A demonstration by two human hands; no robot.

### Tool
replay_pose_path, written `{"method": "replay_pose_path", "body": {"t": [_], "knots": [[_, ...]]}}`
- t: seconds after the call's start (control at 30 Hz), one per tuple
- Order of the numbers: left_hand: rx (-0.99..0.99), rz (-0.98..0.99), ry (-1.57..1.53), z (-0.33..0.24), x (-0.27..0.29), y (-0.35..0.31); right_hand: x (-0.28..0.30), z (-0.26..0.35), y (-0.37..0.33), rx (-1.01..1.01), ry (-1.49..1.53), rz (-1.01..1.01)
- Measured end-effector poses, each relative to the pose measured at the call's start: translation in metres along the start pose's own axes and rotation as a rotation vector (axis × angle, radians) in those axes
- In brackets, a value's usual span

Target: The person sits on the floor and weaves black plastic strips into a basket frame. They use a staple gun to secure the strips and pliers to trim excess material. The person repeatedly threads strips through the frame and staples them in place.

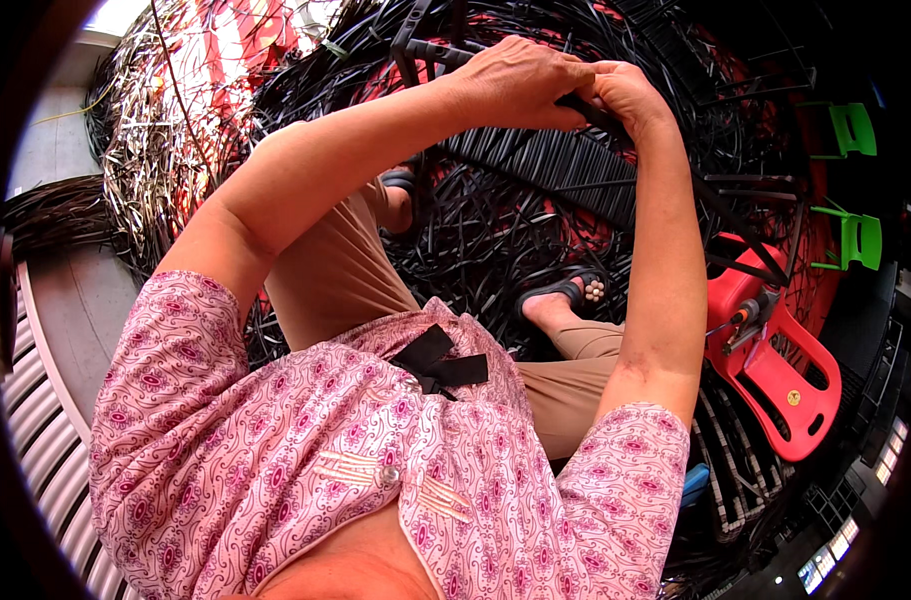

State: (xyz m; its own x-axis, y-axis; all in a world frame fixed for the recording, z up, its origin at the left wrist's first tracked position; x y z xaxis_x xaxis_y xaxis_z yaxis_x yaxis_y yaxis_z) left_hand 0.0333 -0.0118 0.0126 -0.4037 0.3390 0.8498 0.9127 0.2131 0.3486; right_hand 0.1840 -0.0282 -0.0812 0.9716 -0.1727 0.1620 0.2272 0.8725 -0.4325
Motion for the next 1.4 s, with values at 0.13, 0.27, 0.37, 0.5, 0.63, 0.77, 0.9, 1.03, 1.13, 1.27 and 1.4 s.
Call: {"method": "replay_pose_path", "body": {"t": [0.13, 0.27, 0.37, 0.5, 0.63, 0.77, 0.9, 1.03, 1.13, 1.27, 1.4], "knots": [[0.007, 0.007, -0.044, 0.003, 0.0, -0.002, 0.002, 0.015, -0.014, 0.065, 0.124, -0.137], [0.126, 0.08, -0.085, 0.004, 0.006, -0.002, 0.005, 0.033, -0.033, 0.3, 0.231, -0.094], [0.21, 0.098, -0.086, 0.015, -0.001, 0.0, 0.001, 0.048, -0.046, 0.44, 0.237, -0.127], [0.206, 0.281, -0.147, 0.02, -0.016, 0.003, -0.003, 0.055, -0.053, 0.501, 0.276, -0.114], [0.177, 0.319, -0.263, 0.021, -0.021, 0.007, -0.007, 0.065, -0.062, 0.589, 0.288, -0.094], [0.141, 0.323, -0.329, 0.026, -0.031, 0.011, -0.007, 0.068, -0.067, 0.631, 0.286, -0.08], [0.156, 0.354, -0.3, 0.025, -0.031, 0.012, -0.006, 0.068, -0.067, 0.63, 0.266, -0.095], [0.163, 0.316, -0.302, 0.024, -0.026, 0.011, -0.004, 0.07, -0.067, 0.655, 0.252, -0.064], [0.164, 0.33, -0.309, 0.025, -0.027, 0.012, -0.005, 0.071, -0.068, 0.682, 0.303, -0.042], [0.121, 0.315, -0.388, 0.028, -0.032, 0.015, -0.005, 0.074, -0.069, 0.687, 0.313, -0.056], [0.057, 0.42, -0.278, 0.019, -0.029, 0.018, -0.007, 0.075, -0.071, 0.698, 0.299, -0.011]]}}
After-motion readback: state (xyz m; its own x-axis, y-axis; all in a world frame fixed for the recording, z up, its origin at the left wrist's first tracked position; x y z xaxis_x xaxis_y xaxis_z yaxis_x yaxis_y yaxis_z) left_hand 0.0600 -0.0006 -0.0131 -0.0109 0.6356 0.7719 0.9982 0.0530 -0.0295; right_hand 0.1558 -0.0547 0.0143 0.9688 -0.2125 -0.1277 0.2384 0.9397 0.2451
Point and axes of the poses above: each hand's wrist, its own y-axis towards the middle knuckle, its own x-axis out of the back of the hand, z = x × y, the point moved 8 cm from there along y, towards the middle knuckle, and after that the axes turned 3 degrees about y, right-handed, at the moved point
